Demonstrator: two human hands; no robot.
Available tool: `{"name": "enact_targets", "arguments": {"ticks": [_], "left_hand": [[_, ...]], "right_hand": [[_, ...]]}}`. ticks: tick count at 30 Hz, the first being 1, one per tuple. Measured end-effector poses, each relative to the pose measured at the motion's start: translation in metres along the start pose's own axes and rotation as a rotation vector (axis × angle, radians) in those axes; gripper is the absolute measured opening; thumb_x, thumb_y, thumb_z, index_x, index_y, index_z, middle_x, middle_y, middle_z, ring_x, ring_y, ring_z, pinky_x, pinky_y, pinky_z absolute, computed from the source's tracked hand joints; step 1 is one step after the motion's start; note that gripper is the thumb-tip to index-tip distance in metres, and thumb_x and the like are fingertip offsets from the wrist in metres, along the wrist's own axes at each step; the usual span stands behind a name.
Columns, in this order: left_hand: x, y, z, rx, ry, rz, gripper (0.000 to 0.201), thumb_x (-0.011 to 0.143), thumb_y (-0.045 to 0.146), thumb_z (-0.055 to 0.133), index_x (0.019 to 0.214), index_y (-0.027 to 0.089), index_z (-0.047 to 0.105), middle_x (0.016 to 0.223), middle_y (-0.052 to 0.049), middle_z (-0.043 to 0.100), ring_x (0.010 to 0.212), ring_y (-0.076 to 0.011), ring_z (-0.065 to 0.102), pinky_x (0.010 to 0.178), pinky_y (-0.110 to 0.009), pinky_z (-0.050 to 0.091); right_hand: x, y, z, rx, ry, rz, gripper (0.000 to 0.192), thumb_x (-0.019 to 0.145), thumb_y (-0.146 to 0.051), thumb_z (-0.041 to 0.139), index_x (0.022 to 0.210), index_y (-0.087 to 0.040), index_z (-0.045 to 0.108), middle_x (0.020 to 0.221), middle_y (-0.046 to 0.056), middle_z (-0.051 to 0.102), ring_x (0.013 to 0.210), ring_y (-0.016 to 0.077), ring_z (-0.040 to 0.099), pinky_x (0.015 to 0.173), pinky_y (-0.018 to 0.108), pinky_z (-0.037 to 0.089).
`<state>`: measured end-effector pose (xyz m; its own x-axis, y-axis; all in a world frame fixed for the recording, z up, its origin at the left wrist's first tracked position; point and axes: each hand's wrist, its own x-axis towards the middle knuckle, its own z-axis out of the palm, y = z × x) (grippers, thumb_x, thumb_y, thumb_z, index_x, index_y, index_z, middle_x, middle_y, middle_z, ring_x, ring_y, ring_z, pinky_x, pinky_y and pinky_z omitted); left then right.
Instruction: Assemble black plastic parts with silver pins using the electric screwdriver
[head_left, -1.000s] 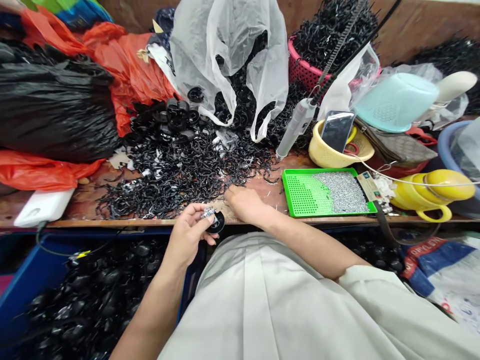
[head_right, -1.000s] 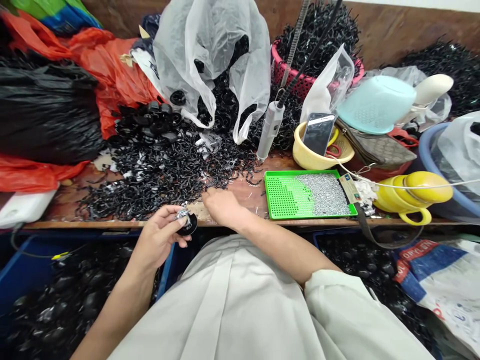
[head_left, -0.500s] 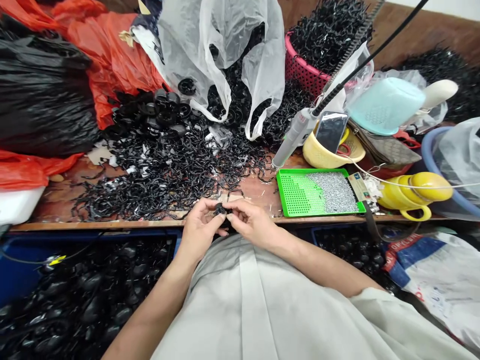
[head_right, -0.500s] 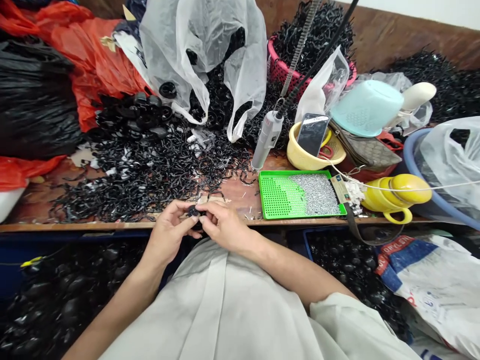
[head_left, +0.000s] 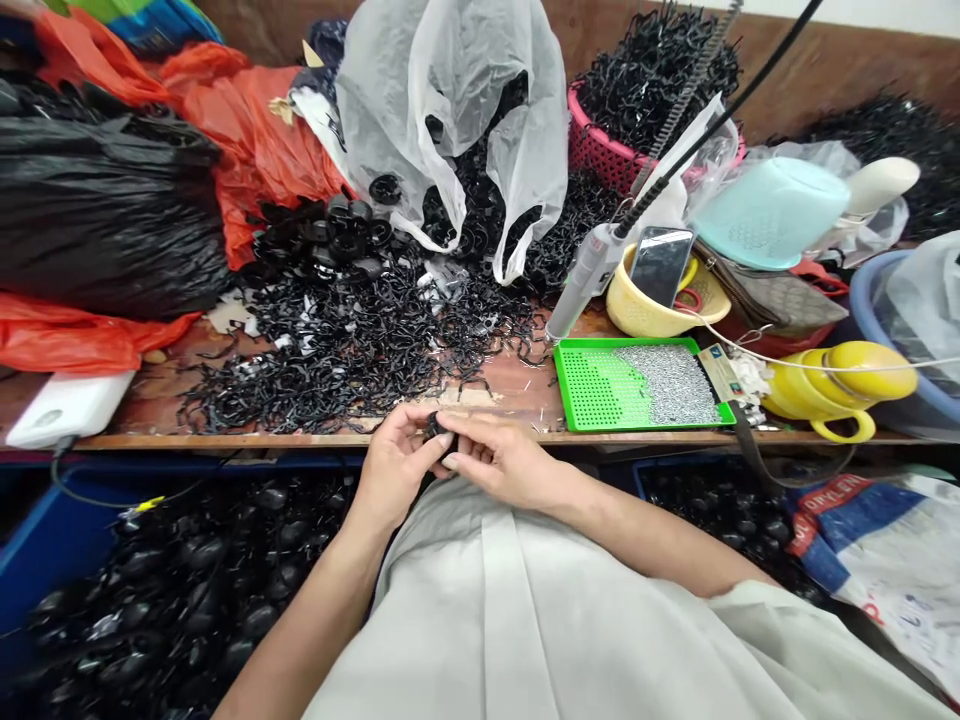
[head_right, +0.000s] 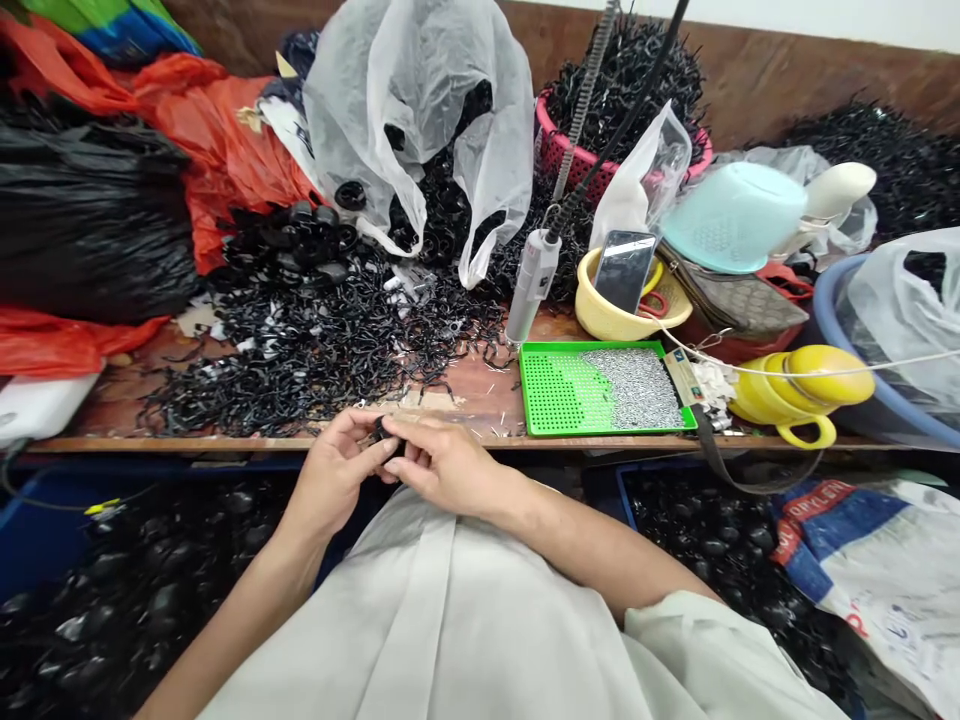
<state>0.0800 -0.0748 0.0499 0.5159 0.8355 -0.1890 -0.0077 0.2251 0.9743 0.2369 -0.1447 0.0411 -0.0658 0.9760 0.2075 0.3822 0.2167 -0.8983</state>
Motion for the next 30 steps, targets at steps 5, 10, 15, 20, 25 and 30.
{"name": "enact_targets", "arguments": {"ticks": [5, 10, 15, 20, 25, 30], "left_hand": [[-0.009, -0.002, 0.008, 0.095, 0.090, 0.001, 0.030, 0.071, 0.029, 0.073, 0.091, 0.018, 0.054, 0.080, 0.001, 0.060, 0.051, -0.0085, 0.054, 0.035, -0.018, 0.044], [-0.031, 0.005, 0.012, 0.028, 0.035, -0.052, 0.035, 0.070, 0.028, 0.072, 0.098, 0.019, 0.053, 0.091, -0.003, 0.065, 0.063, -0.0132, 0.059, 0.040, -0.021, 0.048], [-0.041, 0.009, 0.011, 0.057, 0.105, 0.099, 0.027, 0.076, 0.026, 0.069, 0.098, 0.018, 0.055, 0.103, -0.007, 0.068, 0.084, -0.0168, 0.065, 0.067, -0.026, 0.054], [-0.033, 0.008, 0.020, 0.120, 0.084, 0.346, 0.021, 0.078, 0.020, 0.066, 0.097, 0.019, 0.057, 0.107, -0.007, 0.065, 0.099, -0.0174, 0.061, 0.088, -0.030, 0.047], [-0.032, 0.003, 0.025, 0.034, 0.165, 0.293, 0.023, 0.077, 0.021, 0.068, 0.095, 0.019, 0.053, 0.092, -0.003, 0.064, 0.085, -0.0142, 0.060, 0.078, -0.026, 0.047], [-0.034, 0.001, 0.038, -0.160, 0.071, 0.210, 0.030, 0.076, 0.023, 0.070, 0.100, 0.020, 0.053, 0.099, -0.005, 0.066, 0.087, -0.0149, 0.062, 0.078, -0.028, 0.050]], "right_hand": [[0.025, 0.018, -0.024, -0.324, 0.074, 0.160, 0.029, 0.094, -0.031, 0.049, 0.113, -0.016, 0.064, 0.103, 0.009, 0.067, 0.090, 0.0177, 0.061, 0.080, 0.031, 0.049], [0.058, 0.032, -0.032, -0.800, 0.027, 0.370, 0.024, 0.090, -0.019, 0.046, 0.103, -0.007, 0.063, 0.111, 0.024, 0.062, 0.104, 0.0310, 0.060, 0.087, 0.042, 0.046], [0.048, 0.008, -0.036, -0.657, -0.023, 0.230, 0.019, 0.091, -0.022, 0.044, 0.094, -0.015, 0.061, 0.091, 0.011, 0.069, 0.085, 0.0209, 0.064, 0.076, 0.032, 0.048], [0.013, -0.009, -0.025, 0.047, -0.300, 0.264, 0.008, 0.083, -0.022, 0.051, 0.080, -0.019, 0.058, 0.066, -0.002, 0.063, 0.047, 0.0100, 0.056, 0.045, 0.021, 0.042], [-0.016, -0.001, -0.007, 0.467, 0.083, 0.403, 0.017, 0.077, -0.031, 0.068, 0.080, -0.017, 0.058, 0.054, -0.004, 0.059, 0.044, 0.0090, 0.054, 0.045, 0.020, 0.043], [-0.041, 0.006, -0.002, 0.821, 0.308, 0.392, 0.027, 0.071, -0.034, 0.076, 0.084, -0.018, 0.059, 0.062, -0.004, 0.061, 0.042, 0.0051, 0.048, 0.042, 0.018, 0.038]]}}
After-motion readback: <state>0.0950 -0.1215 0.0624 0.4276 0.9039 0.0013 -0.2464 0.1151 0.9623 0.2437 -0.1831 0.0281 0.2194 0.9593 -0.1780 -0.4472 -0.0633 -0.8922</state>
